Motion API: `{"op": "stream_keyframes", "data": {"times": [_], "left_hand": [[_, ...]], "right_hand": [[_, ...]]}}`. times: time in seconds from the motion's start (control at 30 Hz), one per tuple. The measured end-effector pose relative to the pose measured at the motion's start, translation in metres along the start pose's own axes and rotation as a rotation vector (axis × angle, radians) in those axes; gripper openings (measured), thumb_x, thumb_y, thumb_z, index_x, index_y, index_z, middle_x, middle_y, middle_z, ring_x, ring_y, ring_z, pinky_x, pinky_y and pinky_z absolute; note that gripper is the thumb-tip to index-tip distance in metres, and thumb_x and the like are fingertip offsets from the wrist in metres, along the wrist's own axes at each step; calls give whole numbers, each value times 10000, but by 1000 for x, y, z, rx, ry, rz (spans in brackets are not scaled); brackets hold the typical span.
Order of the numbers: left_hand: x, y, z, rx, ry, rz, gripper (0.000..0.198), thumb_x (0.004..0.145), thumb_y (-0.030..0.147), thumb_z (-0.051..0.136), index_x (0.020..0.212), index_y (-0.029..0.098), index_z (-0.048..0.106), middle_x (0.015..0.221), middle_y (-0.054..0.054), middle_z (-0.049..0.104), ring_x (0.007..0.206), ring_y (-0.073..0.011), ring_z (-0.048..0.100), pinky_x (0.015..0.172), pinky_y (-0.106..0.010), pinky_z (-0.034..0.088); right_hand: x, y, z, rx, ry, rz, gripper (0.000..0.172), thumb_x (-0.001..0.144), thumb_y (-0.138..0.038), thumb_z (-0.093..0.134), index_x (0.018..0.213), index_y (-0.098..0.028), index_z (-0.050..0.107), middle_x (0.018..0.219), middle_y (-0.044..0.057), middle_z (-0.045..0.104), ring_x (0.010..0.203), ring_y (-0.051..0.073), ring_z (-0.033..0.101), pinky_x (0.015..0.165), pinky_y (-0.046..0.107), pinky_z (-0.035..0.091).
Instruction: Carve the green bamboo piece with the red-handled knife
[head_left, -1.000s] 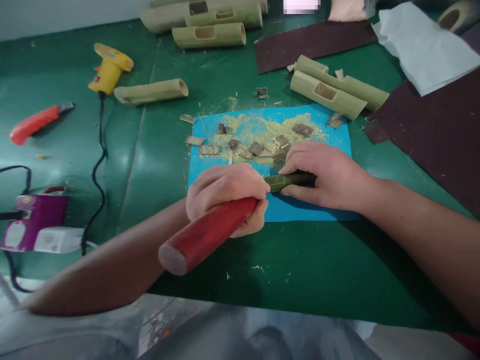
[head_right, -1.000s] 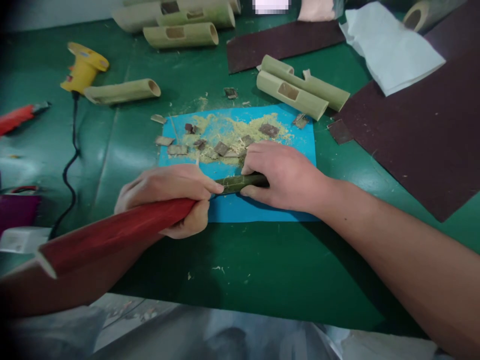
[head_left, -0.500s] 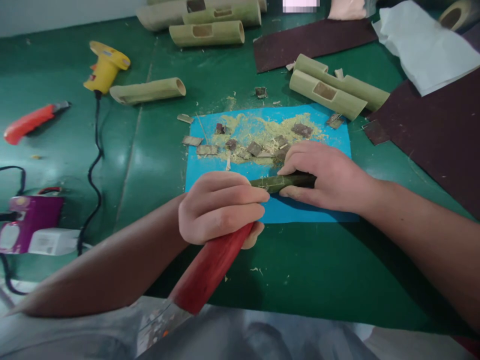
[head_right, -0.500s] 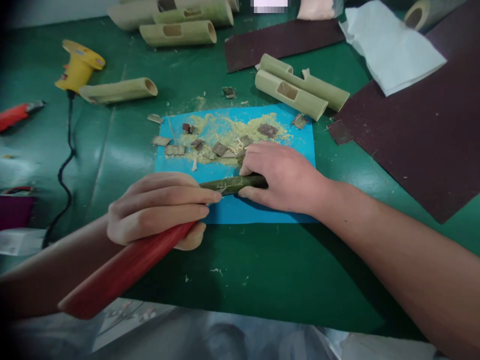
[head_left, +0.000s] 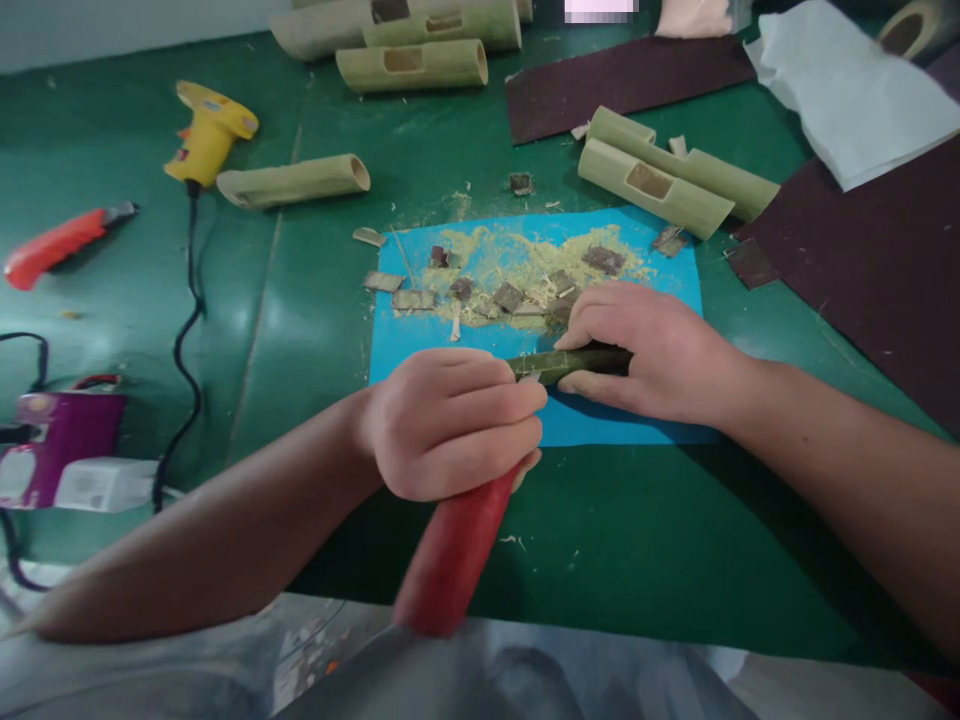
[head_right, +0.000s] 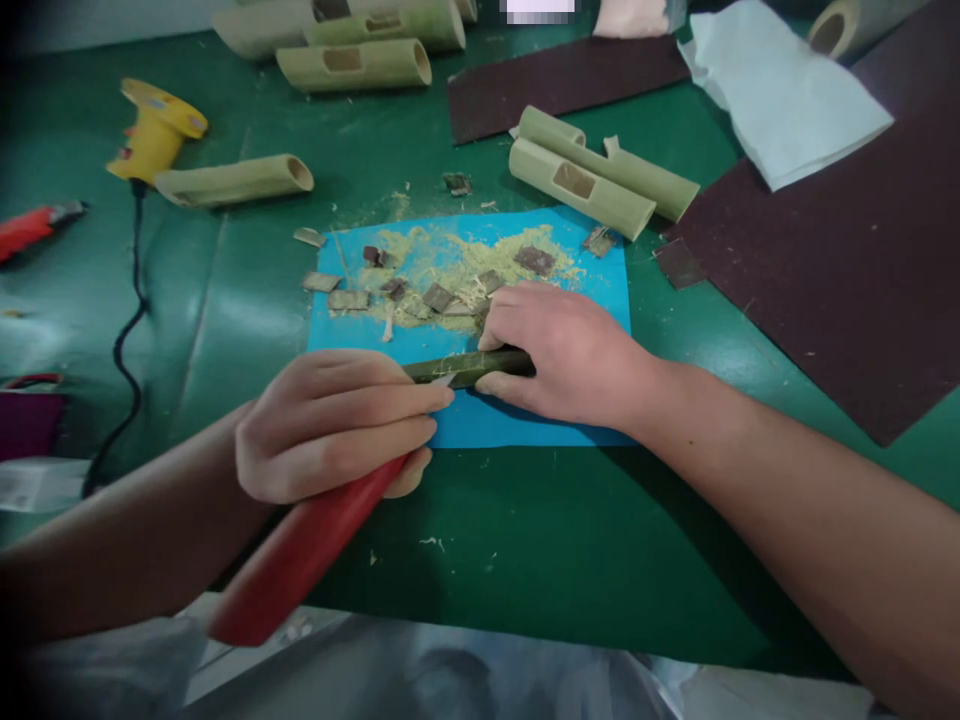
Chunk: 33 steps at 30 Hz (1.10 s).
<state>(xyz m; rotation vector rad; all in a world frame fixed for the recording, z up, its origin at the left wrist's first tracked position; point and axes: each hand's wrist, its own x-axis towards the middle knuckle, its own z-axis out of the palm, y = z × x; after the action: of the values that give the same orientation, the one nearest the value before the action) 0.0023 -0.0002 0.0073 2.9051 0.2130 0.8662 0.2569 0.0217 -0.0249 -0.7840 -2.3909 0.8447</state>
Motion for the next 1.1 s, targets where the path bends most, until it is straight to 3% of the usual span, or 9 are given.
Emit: {"op": "stream_keyframes", "data": {"times": [0.17, 0.3, 0.5, 1.1], "left_hand": [[14, 2, 0, 79, -60, 121, 53, 917, 211, 693, 887, 219, 650, 897, -46, 759, 628, -149, 622, 511, -289, 518], [17, 6, 5, 208, -84, 182, 100, 946, 198, 662, 847, 190, 678, 864, -57, 754, 610, -139, 577, 478, -280, 448], [16, 10, 10, 279, -95, 194, 79, 955, 237, 691, 877, 221, 695, 885, -20, 753, 696, -133, 633, 508, -266, 450], [13, 13, 9, 385, -213, 145, 119, 999, 162, 605, 913, 176, 685, 929, -34, 753, 723, -133, 572, 615, -297, 414]], "right_hand": [[0, 0, 1, -15, 7, 2, 165, 918, -387, 667, 900, -225, 636, 950, 55, 670, 933, 238, 591, 802, 379, 417], [1, 1, 1, -32, 17, 16, 171, 912, -384, 671, 894, -217, 638, 947, 58, 671, 928, 239, 593, 802, 383, 416], [1, 2, 0, -26, 34, 21, 149, 901, -370, 669, 872, -228, 633, 925, 46, 663, 921, 232, 587, 812, 382, 413], [0, 2, -1, -91, 101, 104, 163, 870, -360, 706, 834, -217, 637, 890, 44, 654, 882, 225, 576, 771, 370, 405]]}}
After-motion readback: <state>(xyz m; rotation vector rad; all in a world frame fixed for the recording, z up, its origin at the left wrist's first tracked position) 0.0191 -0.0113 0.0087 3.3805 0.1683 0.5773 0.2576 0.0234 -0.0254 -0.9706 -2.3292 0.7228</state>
